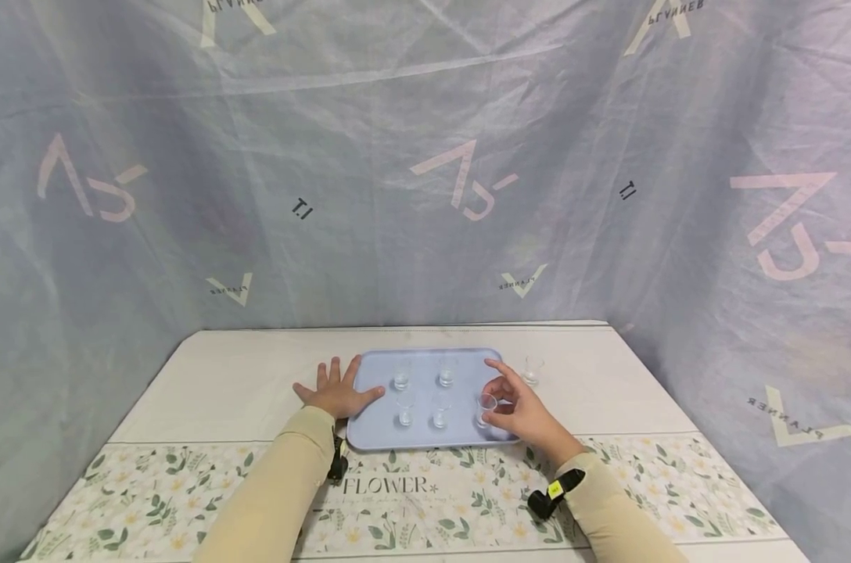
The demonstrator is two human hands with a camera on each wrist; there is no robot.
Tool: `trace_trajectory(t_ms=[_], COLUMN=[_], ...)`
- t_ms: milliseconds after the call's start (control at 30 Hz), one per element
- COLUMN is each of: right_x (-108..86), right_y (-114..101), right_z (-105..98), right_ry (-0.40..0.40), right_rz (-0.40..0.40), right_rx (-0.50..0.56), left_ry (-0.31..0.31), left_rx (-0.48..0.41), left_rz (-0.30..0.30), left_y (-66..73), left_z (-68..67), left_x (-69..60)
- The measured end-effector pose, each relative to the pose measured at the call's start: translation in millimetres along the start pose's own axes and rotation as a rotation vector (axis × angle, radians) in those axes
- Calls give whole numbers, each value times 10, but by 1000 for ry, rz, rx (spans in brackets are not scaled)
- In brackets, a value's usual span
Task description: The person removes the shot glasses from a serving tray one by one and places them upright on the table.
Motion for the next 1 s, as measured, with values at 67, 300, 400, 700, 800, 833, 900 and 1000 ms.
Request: trace_trajectory(t_ms=[67, 300, 400, 700, 800, 833, 900, 1000], right_x=[21, 86, 105, 135, 161, 167, 178, 192], right_y=[-5, -9, -11, -55, -71, -79, -91, -129], right_z=[-20, -174, -249, -455, -508, -525, -566, -647], right_ry=[13, 89, 117, 239, 280, 290, 306, 330], right_rz=[-3, -11, -13, -49, -61, -70, -71, -64], right_rx=[2, 50, 73, 28, 29, 26, 32, 6], left_ry=[-1, 29, 25, 11, 15, 18, 20, 13], left_rx=[6, -18, -14, -26, -18, -16, -13, -12], left_rz=[-1, 0, 1, 1, -2, -1, 2, -1], left_y=[20, 61, 27, 140, 143, 141, 142, 146], left_z=[-34, -110, -62, -200, -223, -224, -224, -212], left_x=[-21, -67, -51, -185, -197, -196, -194, -185])
Point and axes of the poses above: each hand's wrist, its own x-axis towards the middle knuckle, its own z-axis out of the palm, y = z × x, the point moved 8 cm from there along x, towards the middle knuckle, and after that the axes turned 11 degrees about y, right-handed, at the moved point
